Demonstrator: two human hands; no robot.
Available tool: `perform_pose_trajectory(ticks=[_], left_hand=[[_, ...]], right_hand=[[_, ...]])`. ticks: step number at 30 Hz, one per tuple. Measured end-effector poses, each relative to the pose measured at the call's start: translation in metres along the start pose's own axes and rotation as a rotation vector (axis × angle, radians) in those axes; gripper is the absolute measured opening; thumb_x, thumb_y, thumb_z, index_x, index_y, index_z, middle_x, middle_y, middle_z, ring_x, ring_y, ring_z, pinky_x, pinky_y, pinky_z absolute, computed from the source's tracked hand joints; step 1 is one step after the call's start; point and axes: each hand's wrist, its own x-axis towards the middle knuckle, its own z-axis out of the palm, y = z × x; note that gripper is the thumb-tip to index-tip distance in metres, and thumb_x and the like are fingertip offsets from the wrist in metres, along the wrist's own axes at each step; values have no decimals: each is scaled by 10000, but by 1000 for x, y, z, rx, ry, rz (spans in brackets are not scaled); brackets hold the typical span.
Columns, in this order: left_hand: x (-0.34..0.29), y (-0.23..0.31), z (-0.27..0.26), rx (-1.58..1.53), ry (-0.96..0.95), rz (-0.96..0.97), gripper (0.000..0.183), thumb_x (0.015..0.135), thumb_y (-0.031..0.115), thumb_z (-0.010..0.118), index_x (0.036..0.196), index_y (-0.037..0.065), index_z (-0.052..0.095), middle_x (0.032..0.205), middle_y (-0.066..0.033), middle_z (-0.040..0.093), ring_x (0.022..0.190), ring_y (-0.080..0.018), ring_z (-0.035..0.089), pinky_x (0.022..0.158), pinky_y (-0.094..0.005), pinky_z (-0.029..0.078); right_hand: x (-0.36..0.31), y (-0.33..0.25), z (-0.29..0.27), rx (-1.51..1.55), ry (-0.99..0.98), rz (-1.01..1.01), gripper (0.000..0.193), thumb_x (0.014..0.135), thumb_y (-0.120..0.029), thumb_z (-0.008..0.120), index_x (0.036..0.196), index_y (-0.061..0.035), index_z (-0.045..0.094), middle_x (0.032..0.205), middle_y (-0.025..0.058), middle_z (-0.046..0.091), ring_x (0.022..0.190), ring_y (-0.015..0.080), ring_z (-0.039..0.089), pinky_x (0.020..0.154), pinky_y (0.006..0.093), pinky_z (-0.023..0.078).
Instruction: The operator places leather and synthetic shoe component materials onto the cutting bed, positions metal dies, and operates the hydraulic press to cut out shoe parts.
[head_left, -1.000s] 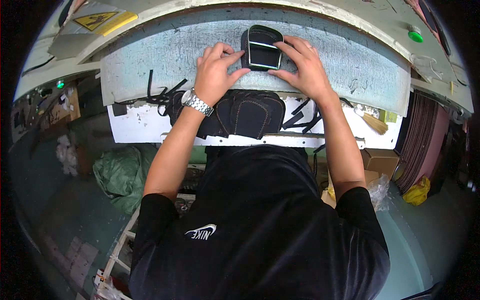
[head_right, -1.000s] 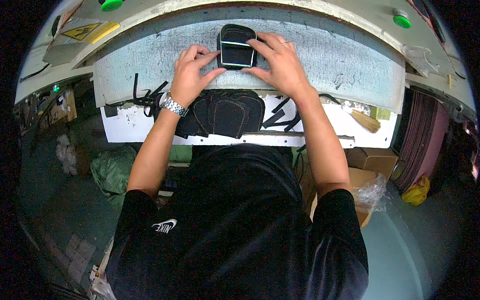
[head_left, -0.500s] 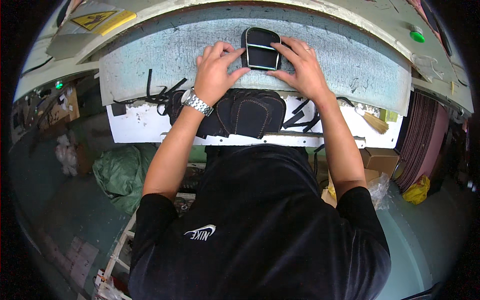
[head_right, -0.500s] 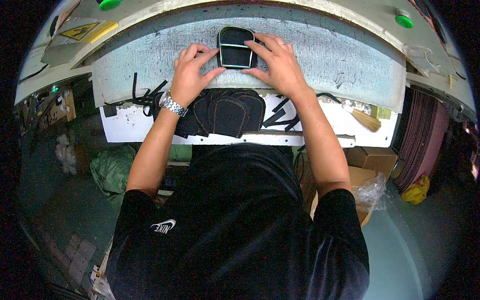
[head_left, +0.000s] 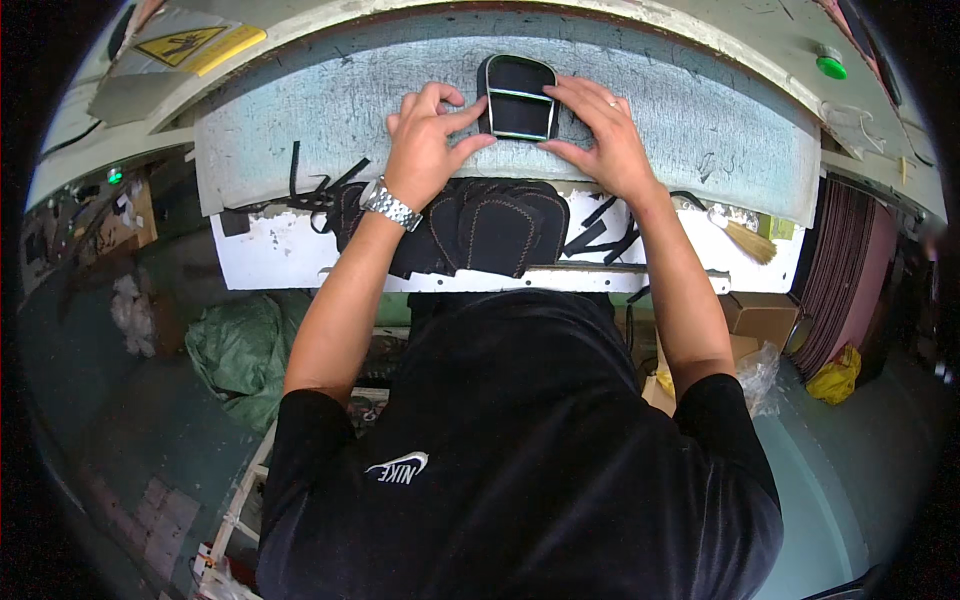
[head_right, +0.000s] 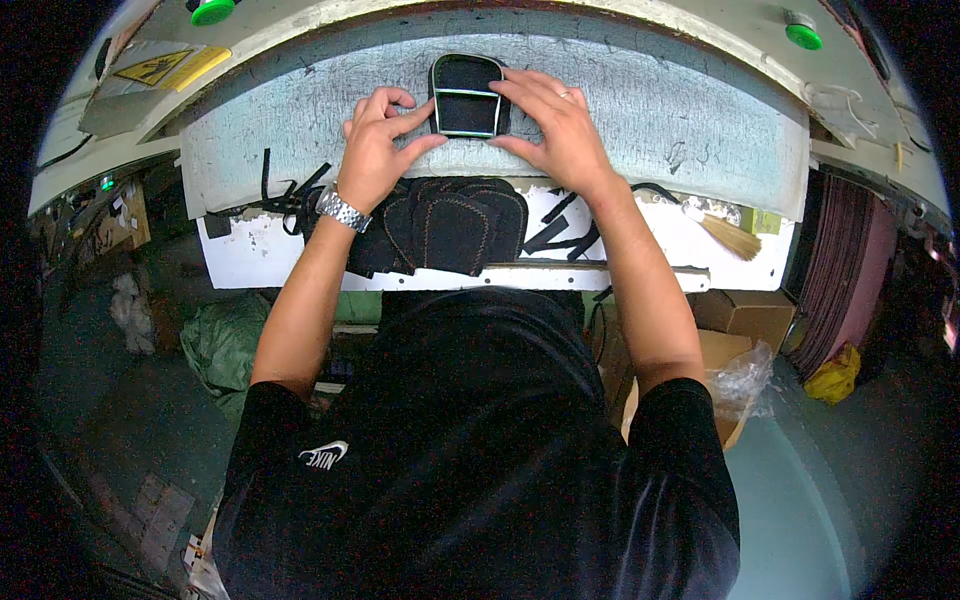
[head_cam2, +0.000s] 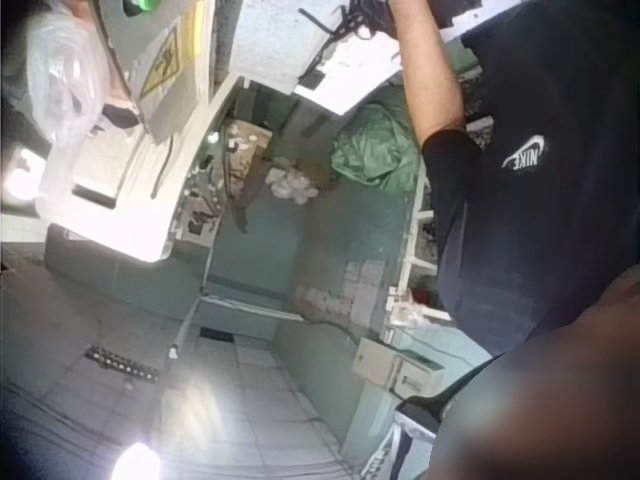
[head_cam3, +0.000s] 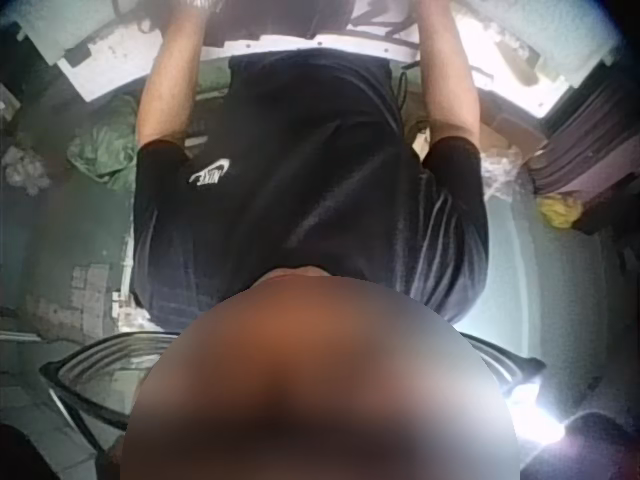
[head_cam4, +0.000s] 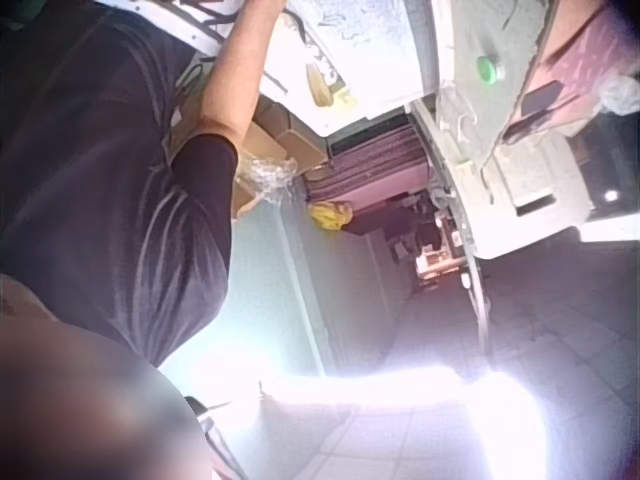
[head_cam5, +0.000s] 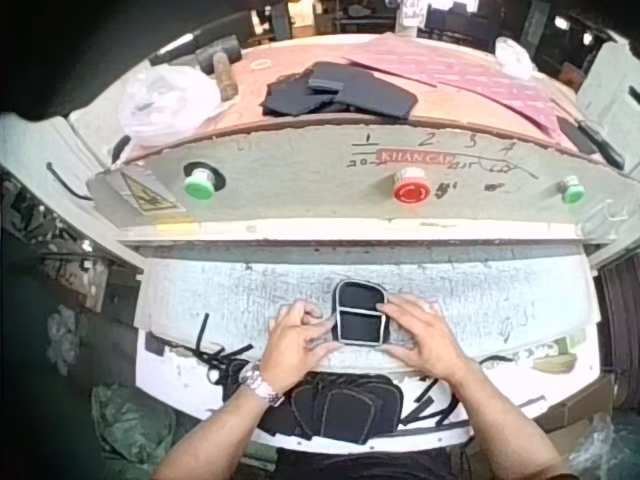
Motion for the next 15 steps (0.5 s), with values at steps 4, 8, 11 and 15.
perform_pose_trajectory(ticks=[4,8,11,15], left_hand=[[0,-1,1,-6,4,2,471,736,365,816,1171,199,744,1096,9,550,985,-186,500,848,-354,340],[0,-1,1,-27,-1,-1,468,734,361,815,1171,210,743,1091,5,551,995,-190,501,857,-356,330],[0,-2,2,-37,-9,-11,462,734,358,815,1171,225,742,1088,1,553,1006,-196,501,869,-363,322],[-1,-4,3,-27,-7,-13,464,734,360,817,1172,230,741,1098,3,552,1014,-195,501,873,-365,322]], right_hand=[[0,0,1,-1,-3,12,667,743,-325,825,1347,-179,583,1395,76,571,1335,272,484,1083,407,357],[-1,0,0,-2,-2,13,669,742,-326,825,1348,-181,582,1392,74,573,1337,270,481,1082,406,358],[-1,2,1,-15,6,-7,704,729,-326,836,1362,-169,570,1396,81,570,1324,282,494,1084,407,363],[-1,0,-3,51,10,41,813,715,-326,851,1425,-147,498,1388,98,575,1309,294,508,1092,409,367]])
